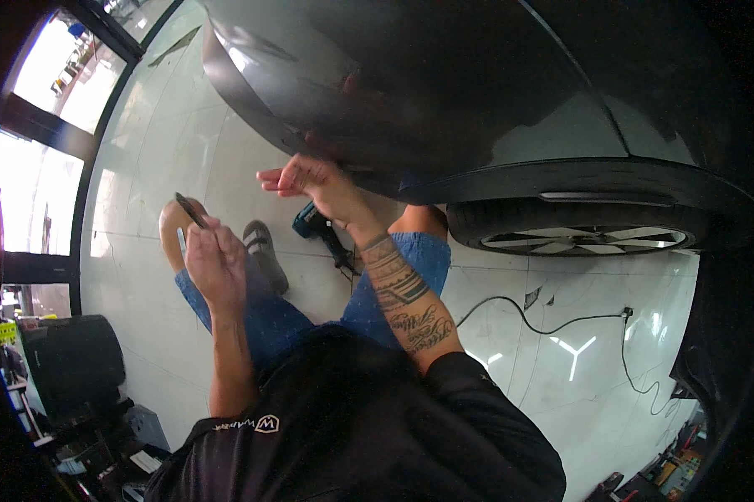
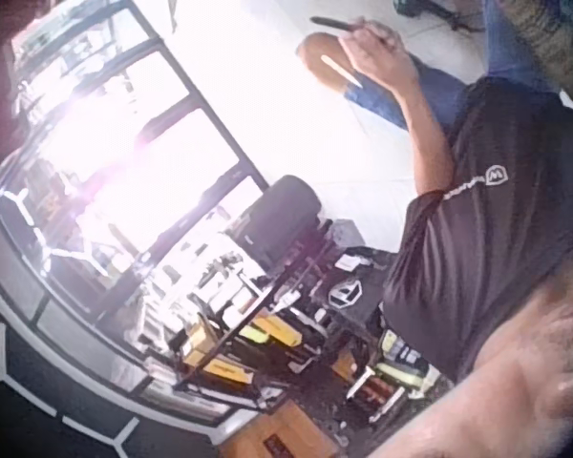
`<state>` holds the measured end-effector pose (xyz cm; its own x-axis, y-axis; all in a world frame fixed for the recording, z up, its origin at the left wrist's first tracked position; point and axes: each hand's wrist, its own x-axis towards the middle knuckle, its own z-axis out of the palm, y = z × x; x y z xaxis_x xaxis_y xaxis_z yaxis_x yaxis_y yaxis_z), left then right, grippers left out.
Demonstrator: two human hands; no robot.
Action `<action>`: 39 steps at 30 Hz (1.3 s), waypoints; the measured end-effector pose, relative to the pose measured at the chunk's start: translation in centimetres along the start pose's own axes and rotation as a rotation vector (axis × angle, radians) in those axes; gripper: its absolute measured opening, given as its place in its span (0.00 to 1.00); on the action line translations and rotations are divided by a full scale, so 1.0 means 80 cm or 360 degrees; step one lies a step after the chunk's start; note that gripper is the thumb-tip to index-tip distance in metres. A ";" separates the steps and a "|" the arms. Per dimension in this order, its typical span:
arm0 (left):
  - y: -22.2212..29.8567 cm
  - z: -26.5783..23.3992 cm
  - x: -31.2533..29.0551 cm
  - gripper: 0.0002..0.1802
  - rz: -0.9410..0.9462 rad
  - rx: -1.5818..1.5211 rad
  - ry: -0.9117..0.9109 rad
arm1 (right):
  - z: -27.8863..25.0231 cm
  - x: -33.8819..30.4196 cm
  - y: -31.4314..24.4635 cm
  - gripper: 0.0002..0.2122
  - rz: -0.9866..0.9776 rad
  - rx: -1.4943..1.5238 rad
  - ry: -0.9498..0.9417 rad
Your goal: The person uses a precision blade to trim the edges of a vinyl wrap on the rear bumper of a grey car. They carefully follow the body lines and creases, removing excess material to create a clean finish.
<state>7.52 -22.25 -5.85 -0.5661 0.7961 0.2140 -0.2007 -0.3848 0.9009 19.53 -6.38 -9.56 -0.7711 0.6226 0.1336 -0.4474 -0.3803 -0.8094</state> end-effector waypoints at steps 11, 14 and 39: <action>0.032 0.035 0.014 0.08 0.0059 -0.0208 0.0200 | 0.058 -0.048 -0.033 0.19 0.0325 -0.0181 -0.0126; 0.032 0.039 0.018 0.07 0.0037 -0.0314 0.0185 | 0.059 -0.053 -0.038 0.16 0.0274 -0.0260 -0.0164; 0.116 0.149 0.115 0.26 0.0440 -0.0359 -0.0772 | 0.211 -0.029 -0.320 0.12 -0.0638 -0.2201 -0.0053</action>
<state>10.01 -12.92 8.99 -0.2027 0.7540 0.6248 -0.2926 -0.6555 0.6962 25.11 -9.64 20.48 -0.7196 0.5036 0.4781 0.1431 0.7813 -0.6076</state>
